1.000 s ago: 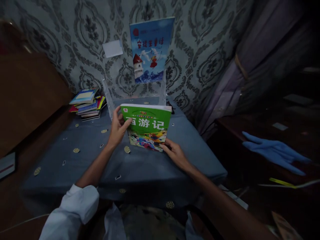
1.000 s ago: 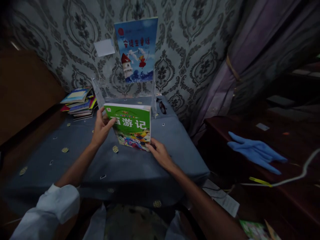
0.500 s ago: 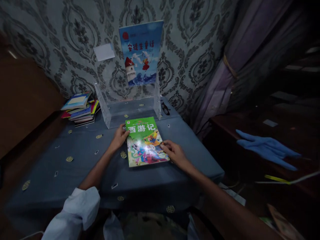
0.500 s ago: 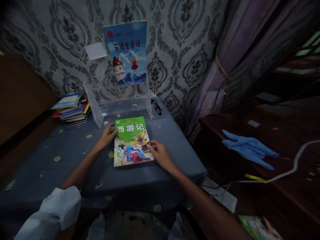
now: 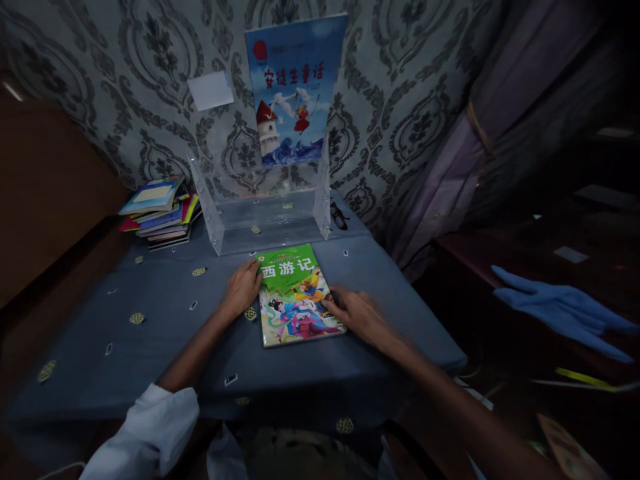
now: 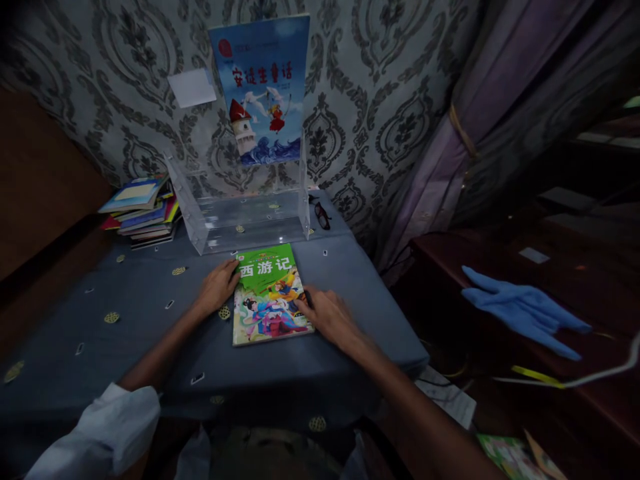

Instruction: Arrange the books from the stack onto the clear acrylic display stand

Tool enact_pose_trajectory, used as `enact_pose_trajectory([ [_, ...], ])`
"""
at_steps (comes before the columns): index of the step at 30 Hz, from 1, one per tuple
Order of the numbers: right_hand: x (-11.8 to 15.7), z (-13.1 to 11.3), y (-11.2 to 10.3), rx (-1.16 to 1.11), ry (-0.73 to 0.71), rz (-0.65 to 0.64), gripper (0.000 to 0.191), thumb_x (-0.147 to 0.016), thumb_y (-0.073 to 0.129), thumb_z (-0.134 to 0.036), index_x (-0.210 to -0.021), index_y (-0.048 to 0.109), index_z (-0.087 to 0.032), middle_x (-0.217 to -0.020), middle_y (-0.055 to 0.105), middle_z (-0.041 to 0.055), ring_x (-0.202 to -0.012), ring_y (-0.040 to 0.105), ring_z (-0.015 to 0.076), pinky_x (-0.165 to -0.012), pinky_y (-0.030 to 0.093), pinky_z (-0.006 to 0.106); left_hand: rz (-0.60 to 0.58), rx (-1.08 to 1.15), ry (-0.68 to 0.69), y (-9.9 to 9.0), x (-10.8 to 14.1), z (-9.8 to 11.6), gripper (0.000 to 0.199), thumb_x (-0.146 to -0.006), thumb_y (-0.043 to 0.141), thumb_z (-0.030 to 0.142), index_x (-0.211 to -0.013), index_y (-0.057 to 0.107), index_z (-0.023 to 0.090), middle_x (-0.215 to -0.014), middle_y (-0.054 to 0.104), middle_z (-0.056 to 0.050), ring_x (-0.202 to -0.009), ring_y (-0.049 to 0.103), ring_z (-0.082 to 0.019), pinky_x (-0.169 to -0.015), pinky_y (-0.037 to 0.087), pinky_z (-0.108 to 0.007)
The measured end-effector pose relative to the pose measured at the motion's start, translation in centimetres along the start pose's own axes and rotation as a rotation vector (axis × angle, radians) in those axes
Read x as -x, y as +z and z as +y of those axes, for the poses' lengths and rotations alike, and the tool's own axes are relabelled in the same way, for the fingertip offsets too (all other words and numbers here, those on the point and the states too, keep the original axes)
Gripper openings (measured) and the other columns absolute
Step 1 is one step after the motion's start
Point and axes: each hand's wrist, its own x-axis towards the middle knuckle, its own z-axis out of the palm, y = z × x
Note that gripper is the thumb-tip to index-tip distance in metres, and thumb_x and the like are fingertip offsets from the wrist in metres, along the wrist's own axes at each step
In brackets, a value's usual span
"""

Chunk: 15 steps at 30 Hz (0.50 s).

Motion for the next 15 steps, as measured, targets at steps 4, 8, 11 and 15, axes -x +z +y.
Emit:
enact_pose_trajectory([
  [4,-1.0,0.3,0.4,-0.024,-0.062,0.13,0.043,-0.092,0.057,-0.045,-0.128,0.063,-0.022,-0.088,0.073,0.0075,-0.079,0.069,0.0276,-0.066,0.049,0.033,-0.011,0.065,0.03,0.5,-0.3,-0.5,0.041,-0.099,0.042,0.023,-0.136,0.053,0.013,-0.146,0.054,-0.015,-0.136,0.051,-0.027,-0.114,0.04,-0.044],
  [8,-2.9,1.2,2.1,-0.151,-0.261,0.224,0.042,-0.094,0.053,-0.039,-0.132,0.06,-0.021,-0.116,0.068,0.0115,-0.107,0.065,0.0283,-0.093,0.053,0.041,-0.043,0.095,0.027,0.8,-0.9,-1.1,0.043,-0.098,0.044,0.026,-0.137,0.053,0.013,-0.149,0.052,-0.016,-0.139,0.049,-0.027,-0.115,0.039,-0.044],
  [11,-4.3,2.0,3.2,-0.19,-0.293,0.231,0.044,-0.096,0.049,-0.038,-0.133,0.059,-0.018,-0.133,0.062,0.0138,-0.124,0.058,0.0296,-0.107,0.048,0.046,-0.054,0.081,0.037,0.9,-1.5,-1.3,0.041,-0.097,0.045,0.026,-0.136,0.054,0.013,-0.148,0.053,-0.016,-0.138,0.05,-0.027,-0.115,0.04,-0.044],
  [15,-5.6,2.2,3.5,-0.185,-0.279,0.211,0.046,-0.097,0.046,-0.037,-0.136,0.058,-0.015,-0.143,0.056,0.0155,-0.134,0.051,0.0301,-0.113,0.043,0.047,-0.051,0.025,0.078,1.2,-2.5,-1.0,0.039,-0.096,0.046,0.024,-0.133,0.057,0.014,-0.145,0.056,-0.016,-0.138,0.05,-0.028,-0.115,0.039,-0.046],
])
